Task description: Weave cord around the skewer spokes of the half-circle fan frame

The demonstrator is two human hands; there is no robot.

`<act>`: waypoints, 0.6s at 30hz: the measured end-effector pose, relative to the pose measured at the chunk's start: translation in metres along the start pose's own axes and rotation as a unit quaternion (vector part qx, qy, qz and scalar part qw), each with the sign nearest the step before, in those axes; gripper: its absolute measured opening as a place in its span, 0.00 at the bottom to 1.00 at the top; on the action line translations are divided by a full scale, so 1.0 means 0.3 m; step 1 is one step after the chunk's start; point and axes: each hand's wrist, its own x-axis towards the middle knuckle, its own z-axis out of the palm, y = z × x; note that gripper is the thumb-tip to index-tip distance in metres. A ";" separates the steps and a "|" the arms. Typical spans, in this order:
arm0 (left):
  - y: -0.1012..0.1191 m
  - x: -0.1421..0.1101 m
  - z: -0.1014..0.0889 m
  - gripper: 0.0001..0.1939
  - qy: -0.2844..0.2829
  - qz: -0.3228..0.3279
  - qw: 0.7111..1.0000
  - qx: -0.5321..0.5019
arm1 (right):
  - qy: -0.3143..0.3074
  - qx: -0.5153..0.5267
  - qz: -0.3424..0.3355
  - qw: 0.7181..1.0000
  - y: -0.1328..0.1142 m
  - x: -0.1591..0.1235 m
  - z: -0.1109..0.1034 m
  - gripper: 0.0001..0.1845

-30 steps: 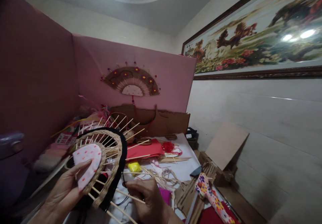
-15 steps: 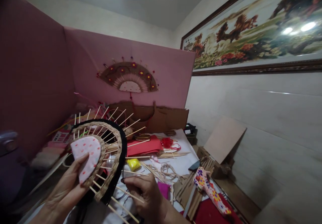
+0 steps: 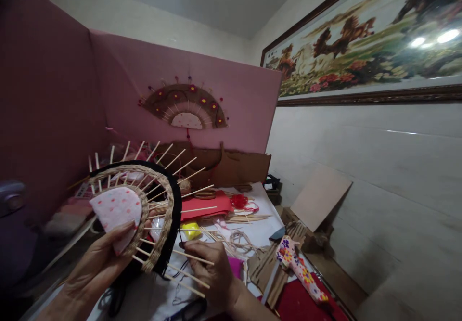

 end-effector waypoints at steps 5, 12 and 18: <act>0.022 0.009 -0.001 0.20 0.017 0.047 0.999 -0.003 | 0.003 0.034 0.052 0.998 0.003 0.009 -0.012 0.11; 0.061 -0.003 0.008 0.18 0.014 0.088 0.995 0.039 | -0.054 -0.112 -0.039 0.991 0.034 0.024 -0.051 0.12; 0.077 -0.001 -0.008 0.14 0.014 0.093 0.993 0.070 | -0.070 -0.279 -0.055 0.956 0.030 0.023 -0.058 0.10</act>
